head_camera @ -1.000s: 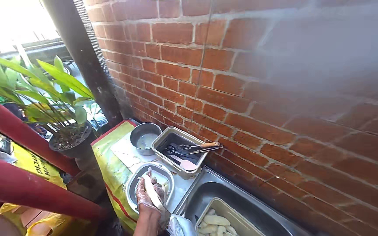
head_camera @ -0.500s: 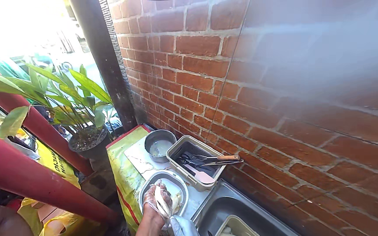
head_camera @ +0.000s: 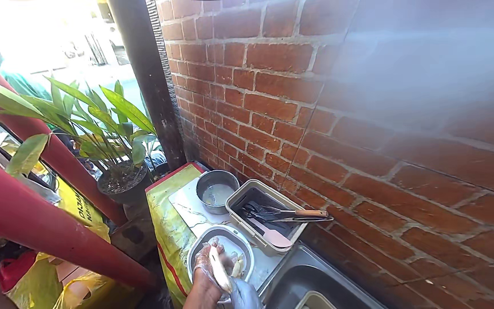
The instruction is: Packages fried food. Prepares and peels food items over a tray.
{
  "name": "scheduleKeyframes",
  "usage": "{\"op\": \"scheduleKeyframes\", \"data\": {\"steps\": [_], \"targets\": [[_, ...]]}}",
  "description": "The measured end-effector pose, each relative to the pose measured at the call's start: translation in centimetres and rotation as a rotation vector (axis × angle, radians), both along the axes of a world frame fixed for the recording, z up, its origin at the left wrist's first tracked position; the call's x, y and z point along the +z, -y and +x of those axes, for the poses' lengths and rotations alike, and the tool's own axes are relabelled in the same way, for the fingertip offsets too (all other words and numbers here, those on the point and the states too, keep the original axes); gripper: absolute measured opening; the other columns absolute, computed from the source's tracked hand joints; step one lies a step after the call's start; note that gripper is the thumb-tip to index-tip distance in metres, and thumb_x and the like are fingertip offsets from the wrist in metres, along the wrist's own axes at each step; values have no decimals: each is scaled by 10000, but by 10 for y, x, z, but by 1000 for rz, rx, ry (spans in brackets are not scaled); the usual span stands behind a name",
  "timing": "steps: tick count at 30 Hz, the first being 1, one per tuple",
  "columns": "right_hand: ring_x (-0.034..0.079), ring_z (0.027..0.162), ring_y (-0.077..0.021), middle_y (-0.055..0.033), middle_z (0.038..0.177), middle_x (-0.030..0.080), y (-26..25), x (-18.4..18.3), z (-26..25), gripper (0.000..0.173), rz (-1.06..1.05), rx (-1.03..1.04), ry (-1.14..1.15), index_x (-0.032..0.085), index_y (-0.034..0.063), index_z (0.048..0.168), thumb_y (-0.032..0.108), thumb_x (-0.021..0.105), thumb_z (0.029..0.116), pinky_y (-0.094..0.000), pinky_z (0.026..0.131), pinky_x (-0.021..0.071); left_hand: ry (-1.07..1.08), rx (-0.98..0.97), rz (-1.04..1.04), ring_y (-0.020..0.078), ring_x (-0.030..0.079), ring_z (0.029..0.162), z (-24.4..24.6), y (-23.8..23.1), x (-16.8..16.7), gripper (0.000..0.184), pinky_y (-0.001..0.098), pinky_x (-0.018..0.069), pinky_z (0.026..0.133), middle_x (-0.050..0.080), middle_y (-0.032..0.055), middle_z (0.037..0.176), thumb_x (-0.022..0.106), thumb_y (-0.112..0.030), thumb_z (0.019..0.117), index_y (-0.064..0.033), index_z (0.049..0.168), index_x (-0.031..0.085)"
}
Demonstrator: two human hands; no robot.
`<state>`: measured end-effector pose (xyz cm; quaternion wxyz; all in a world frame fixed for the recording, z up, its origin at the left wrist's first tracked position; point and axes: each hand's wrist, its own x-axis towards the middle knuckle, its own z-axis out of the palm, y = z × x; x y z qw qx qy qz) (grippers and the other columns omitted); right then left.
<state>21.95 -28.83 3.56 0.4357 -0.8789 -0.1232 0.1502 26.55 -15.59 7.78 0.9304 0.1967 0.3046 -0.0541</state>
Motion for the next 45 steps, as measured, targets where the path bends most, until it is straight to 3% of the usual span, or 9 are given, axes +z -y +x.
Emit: {"op": "scheduleKeyframes", "data": {"steps": [8, 11, 14, 20, 23, 28, 32, 37, 45], "targets": [[652, 1203, -317, -198, 1236, 701, -7, 6, 18, 334, -190, 51, -206, 676, 19, 1273, 181, 514, 1030, -482, 1076, 469, -110, 58, 109, 218, 623, 667, 5, 4, -27, 356, 370, 566, 624, 596, 83, 781, 321, -331, 1107, -68, 1080, 560], [624, 1249, -326, -189, 1292, 678, -8, -14, 24, 397, -230, 43, -226, 658, 45, 1305, 216, 636, 947, -520, 1092, 458, -109, 77, 169, 293, 704, 943, 4, 5, -35, 459, 438, 587, 803, 708, 173, 1072, 313, -364, 1123, -7, 1221, 585], [641, 1214, -331, -176, 1280, 684, -8, -30, 33, 454, -301, -28, -219, 659, 70, 1298, 273, 706, 895, -549, 1049, 484, -74, 4, 147, 308, 663, 1150, 1, 1, -53, 569, 472, 550, 913, 655, 182, 1311, 332, -487, 1102, -53, 1421, 517], [663, 1190, -275, -121, 1259, 698, 1, -34, 46, 500, -350, -160, -214, 649, 131, 1327, 504, 456, 1056, -508, 1037, 508, -85, -36, 175, 325, 680, 1005, -20, -2, -96, 351, 518, 577, 843, 674, 215, 1138, 410, -257, 1098, -24, 1323, 545], [697, 1060, -294, -152, 1112, 723, 0, -47, 48, 602, -193, -250, -278, 673, 80, 1244, 604, 477, 1020, -528, 958, 535, -121, -62, 391, 312, 682, 1051, -18, -1, -118, 356, 511, 576, 883, 677, 208, 1201, 507, -216, 1077, -40, 1384, 549], [689, 1040, -268, -147, 1118, 711, -4, -66, 56, 747, 5, -353, -392, 628, 35, 1281, 544, 839, 778, -488, 963, 547, -123, -306, 1003, 270, 614, 1238, -5, 0, -126, 427, 469, 483, 1075, 652, 178, 1322, 539, -331, 1072, -24, 1359, 616], [675, 1100, -279, -157, 1161, 709, 2, -63, 65, 562, -75, -413, -367, 652, 41, 1270, 393, 791, 855, -503, 1004, 518, -221, -289, 1288, 282, 610, 1264, 3, -10, -117, 410, 487, 441, 1117, 679, 158, 1304, 431, -318, 1111, -48, 1286, 686], [674, 1087, -282, -148, 1137, 707, 5, -63, 68, 571, -146, -329, -369, 650, 59, 1255, 522, 693, 923, -510, 984, 517, -165, -323, 1446, 256, 621, 1254, 7, -17, -122, 383, 437, 450, 1117, 687, 145, 1297, 421, -258, 1112, -43, 1294, 682], [673, 898, -244, -112, 927, 698, 26, -64, 33, 462, -30, -411, -332, 704, 56, 1019, 510, 669, 943, -486, 861, 533, 270, -987, 2040, 305, 711, 1098, 22, -21, -127, 500, 549, 560, 944, 734, 100, 1195, 474, -545, 1029, -224, 1376, 637]]}}
